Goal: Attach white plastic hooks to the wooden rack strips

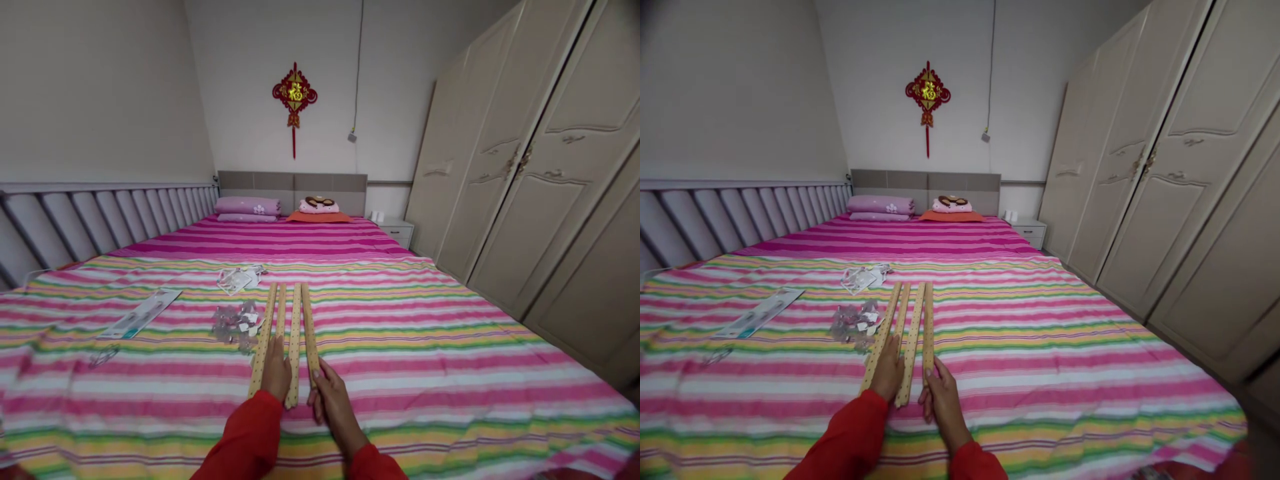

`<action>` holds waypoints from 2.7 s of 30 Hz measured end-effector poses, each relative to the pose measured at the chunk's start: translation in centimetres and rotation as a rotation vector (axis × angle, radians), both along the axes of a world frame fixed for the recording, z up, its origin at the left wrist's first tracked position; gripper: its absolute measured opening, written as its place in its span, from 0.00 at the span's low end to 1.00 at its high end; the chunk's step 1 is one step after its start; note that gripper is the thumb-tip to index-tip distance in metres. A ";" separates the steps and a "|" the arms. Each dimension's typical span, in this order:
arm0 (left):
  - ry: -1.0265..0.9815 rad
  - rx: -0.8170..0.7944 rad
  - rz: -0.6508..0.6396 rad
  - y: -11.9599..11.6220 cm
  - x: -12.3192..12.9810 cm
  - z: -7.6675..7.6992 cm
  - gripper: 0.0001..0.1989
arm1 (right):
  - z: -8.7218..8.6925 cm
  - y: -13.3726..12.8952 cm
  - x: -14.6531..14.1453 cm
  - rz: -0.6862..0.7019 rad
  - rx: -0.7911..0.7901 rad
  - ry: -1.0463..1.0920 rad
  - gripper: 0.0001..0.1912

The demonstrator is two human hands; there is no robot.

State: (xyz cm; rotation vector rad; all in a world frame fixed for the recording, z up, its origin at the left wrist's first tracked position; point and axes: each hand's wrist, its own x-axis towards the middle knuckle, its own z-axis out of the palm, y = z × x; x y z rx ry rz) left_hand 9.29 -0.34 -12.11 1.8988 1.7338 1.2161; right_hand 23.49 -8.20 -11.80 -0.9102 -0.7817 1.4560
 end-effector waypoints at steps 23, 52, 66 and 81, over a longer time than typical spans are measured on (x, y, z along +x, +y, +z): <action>0.156 0.123 -0.050 -3.9 -3.7 1.5 0.22 | 0.1 -0.1 0.1 0.020 0.020 -0.028 0.46; -0.075 0.107 -0.024 -4.0 -7.1 -0.8 0.26 | 0.0 -0.2 0.2 0.009 0.032 -0.026 0.45; -0.315 0.068 0.065 -3.7 -8.2 2.6 0.21 | 1.2 -1.5 -0.8 0.019 0.021 -0.266 0.45; -0.170 0.008 0.112 -2.5 -9.4 2.1 0.25 | 0.6 -2.0 -1.5 -0.088 0.020 -0.266 0.45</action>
